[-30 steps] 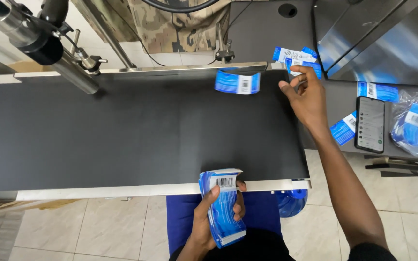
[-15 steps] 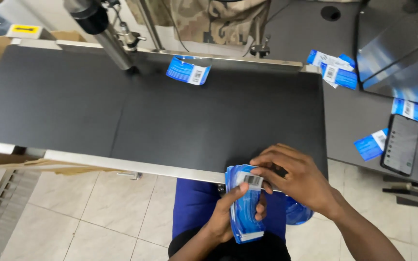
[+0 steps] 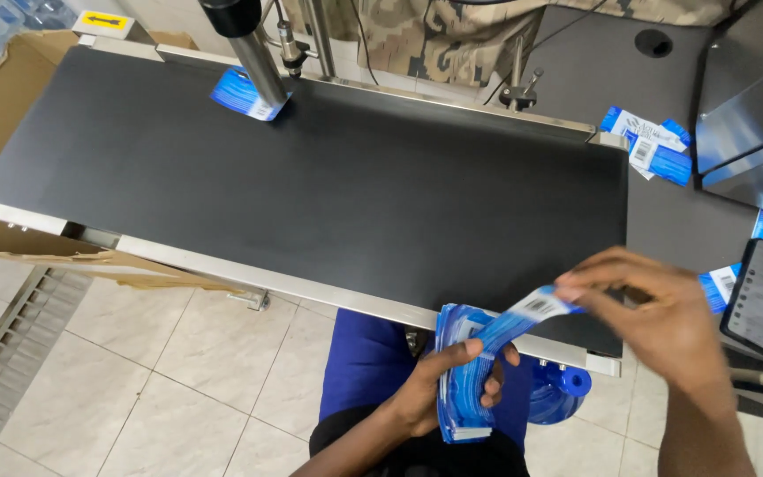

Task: The person is picking up individual blue labels from a stack and placing them onto a moving conveyor belt.

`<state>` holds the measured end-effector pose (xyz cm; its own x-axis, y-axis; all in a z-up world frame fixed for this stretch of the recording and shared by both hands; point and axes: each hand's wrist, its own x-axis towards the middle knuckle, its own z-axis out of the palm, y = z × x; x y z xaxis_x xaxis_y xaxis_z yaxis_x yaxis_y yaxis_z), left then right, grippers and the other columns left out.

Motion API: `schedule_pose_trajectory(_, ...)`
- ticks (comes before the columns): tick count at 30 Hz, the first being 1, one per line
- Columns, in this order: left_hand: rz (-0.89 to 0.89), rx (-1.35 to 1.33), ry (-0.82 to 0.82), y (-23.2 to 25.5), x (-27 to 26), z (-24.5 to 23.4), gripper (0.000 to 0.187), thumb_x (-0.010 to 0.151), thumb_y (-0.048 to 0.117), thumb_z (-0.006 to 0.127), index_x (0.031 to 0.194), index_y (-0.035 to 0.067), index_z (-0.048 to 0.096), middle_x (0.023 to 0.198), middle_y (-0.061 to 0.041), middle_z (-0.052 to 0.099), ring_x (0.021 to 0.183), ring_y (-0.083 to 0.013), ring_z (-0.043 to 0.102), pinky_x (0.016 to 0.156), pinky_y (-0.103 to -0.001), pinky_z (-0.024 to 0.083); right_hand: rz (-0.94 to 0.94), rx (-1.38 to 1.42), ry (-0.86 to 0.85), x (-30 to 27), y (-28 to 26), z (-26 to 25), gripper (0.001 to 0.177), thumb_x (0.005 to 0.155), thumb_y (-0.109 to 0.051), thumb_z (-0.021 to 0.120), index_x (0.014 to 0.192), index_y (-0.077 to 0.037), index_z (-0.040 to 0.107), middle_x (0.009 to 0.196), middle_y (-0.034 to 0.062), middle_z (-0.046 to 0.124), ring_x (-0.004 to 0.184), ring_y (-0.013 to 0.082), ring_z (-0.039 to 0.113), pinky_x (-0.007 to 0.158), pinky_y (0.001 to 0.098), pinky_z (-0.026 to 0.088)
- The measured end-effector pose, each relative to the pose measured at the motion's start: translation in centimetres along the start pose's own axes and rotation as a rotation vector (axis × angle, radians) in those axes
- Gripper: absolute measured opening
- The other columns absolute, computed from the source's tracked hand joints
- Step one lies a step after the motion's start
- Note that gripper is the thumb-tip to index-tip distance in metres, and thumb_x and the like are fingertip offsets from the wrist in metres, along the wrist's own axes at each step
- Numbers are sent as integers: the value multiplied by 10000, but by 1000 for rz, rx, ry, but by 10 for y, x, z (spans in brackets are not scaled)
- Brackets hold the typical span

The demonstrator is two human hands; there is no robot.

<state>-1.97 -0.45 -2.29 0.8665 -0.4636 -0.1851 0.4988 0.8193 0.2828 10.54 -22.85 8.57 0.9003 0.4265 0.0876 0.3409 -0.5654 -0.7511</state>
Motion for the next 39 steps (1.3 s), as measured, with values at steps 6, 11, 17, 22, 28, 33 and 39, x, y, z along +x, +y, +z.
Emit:
schedule_pose_trajectory(6,128,-68,72,5,0,-4,472,963,152,673,1367,-66,560,1248,-197,686,756,-159,652,668,-272,586,127,83,353,-3,12,-7,173,996,-8,870,1115,40,755,1074,142,739,757,129,564,612,216,419)
schedule_pose_trajectory(11,221,2,92,7,-4,-18,670,930,246,652,1529,-29,536,874,-144,638,683,-179,610,654,-267,498,119,-13,390,-12,7,5,166,1039,-65,872,1163,-5,778,1052,92,742,718,97,552,583,209,408)
schedule_pose_trajectory(17,341,149,30,9,-1,-7,624,980,276,651,1531,14,519,946,-155,672,690,-192,596,709,-324,502,16,14,358,-18,-26,24,124,970,-105,854,1029,-8,804,992,92,765,550,54,377,490,196,252)
schedule_pose_trajectory(22,342,14,42,6,3,-9,602,951,266,677,1468,-12,546,927,-179,654,674,-205,592,688,-296,494,-13,82,320,-26,-22,30,104,902,-71,869,953,-8,804,955,89,785,525,48,469,489,172,310)
schedule_pose_trajectory(28,360,-86,-121,-6,1,-24,655,957,256,729,1492,-27,478,945,-156,665,708,-213,612,711,-313,497,315,537,173,-16,42,49,260,808,-39,905,1040,23,807,899,101,769,752,155,699,683,262,618)
schedule_pose_trajectory(33,323,-135,-324,-5,-3,-22,593,931,270,775,1367,4,474,905,-170,638,725,-225,619,711,-300,504,410,1024,-119,-10,69,81,161,853,24,868,967,-36,772,989,100,782,862,207,762,750,321,624)
schedule_pose_trajectory(39,346,-27,-150,7,-5,-29,725,933,268,742,1525,-17,435,911,-212,658,678,-222,624,681,-320,509,462,727,24,-4,52,60,151,881,75,815,1019,21,787,991,168,823,913,290,832,811,366,704)
